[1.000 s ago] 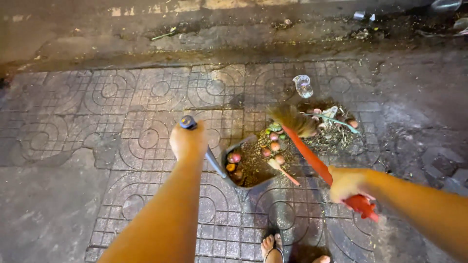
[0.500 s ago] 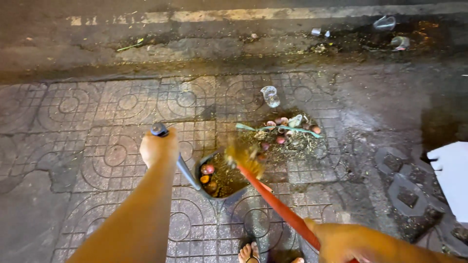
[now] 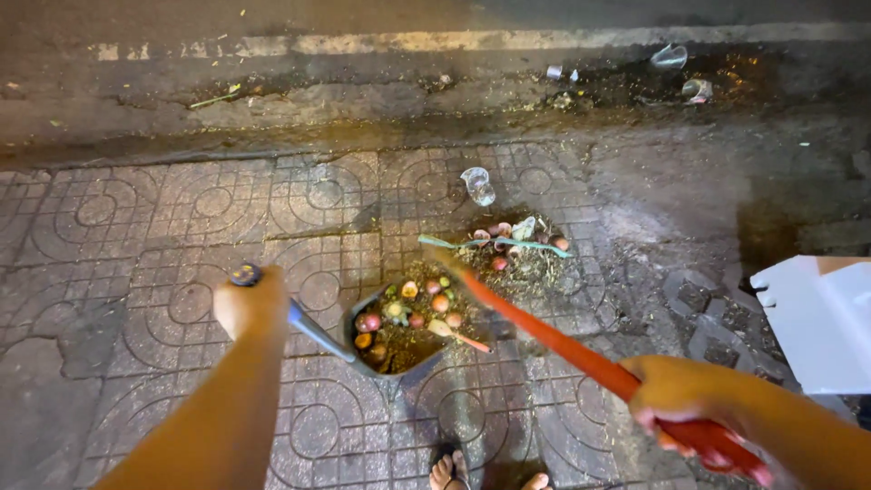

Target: Sweep organic waste including onions and eggshells from the sidewalk into a dustpan.

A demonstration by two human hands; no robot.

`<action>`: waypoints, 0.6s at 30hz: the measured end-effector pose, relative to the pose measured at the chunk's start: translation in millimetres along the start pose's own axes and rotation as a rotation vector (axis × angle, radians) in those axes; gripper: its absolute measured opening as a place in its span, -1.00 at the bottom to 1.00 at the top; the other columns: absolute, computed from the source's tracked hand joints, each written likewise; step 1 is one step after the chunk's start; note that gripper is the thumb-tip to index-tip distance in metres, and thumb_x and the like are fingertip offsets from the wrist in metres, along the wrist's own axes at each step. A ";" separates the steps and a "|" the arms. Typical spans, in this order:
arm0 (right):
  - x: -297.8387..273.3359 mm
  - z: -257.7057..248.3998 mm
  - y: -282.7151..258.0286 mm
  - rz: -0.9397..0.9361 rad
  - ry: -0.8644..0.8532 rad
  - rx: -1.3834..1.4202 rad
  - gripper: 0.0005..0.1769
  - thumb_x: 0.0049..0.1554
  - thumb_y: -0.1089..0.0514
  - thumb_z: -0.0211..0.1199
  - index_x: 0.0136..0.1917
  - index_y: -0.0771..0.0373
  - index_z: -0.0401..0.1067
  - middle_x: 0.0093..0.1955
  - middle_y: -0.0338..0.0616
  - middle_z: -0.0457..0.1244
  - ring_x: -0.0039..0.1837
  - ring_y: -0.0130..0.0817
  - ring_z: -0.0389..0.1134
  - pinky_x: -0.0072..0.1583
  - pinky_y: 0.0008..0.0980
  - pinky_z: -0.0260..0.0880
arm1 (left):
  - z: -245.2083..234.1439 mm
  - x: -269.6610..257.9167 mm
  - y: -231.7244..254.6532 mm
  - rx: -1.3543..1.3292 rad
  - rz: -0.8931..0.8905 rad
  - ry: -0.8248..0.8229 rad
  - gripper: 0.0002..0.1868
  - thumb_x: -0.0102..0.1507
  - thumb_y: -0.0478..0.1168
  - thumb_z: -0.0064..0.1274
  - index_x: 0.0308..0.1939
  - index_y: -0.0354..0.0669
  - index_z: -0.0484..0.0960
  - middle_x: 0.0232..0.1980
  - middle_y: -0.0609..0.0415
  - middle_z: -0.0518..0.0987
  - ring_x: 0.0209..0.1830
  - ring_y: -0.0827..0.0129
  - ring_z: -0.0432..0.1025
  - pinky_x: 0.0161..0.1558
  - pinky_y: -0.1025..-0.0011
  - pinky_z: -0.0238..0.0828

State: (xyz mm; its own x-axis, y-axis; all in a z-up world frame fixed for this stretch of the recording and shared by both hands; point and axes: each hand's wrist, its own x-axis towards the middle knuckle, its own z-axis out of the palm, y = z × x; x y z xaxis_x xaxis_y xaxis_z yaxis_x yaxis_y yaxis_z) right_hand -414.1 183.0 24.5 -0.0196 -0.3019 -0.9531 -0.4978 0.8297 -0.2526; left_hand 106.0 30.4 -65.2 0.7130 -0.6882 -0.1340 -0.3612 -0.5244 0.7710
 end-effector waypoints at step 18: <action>5.6 133.5 -40.1 -0.002 -0.130 -0.345 -0.26 -0.13 0.43 0.20 0.32 0.07 0.21 -0.38 -0.03 0.25 -0.47 -0.23 0.27 -0.45 -0.21 0.26 | -13.6 9.0 17.3 0.145 0.292 0.010 -0.57 0.10 0.12 0.34 -0.27 -0.15 0.65 -0.25 -0.13 0.67 -0.21 -0.04 0.56 -0.11 0.08 0.47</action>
State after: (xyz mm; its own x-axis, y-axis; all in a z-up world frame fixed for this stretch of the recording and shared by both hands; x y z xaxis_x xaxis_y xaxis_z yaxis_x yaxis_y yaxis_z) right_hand -278.5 210.7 7.1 0.0815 -0.2228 -0.9714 -0.7611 0.6154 -0.2050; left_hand 114.4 22.0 -44.6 0.5723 -0.8154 0.0870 -0.6331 -0.3719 0.6789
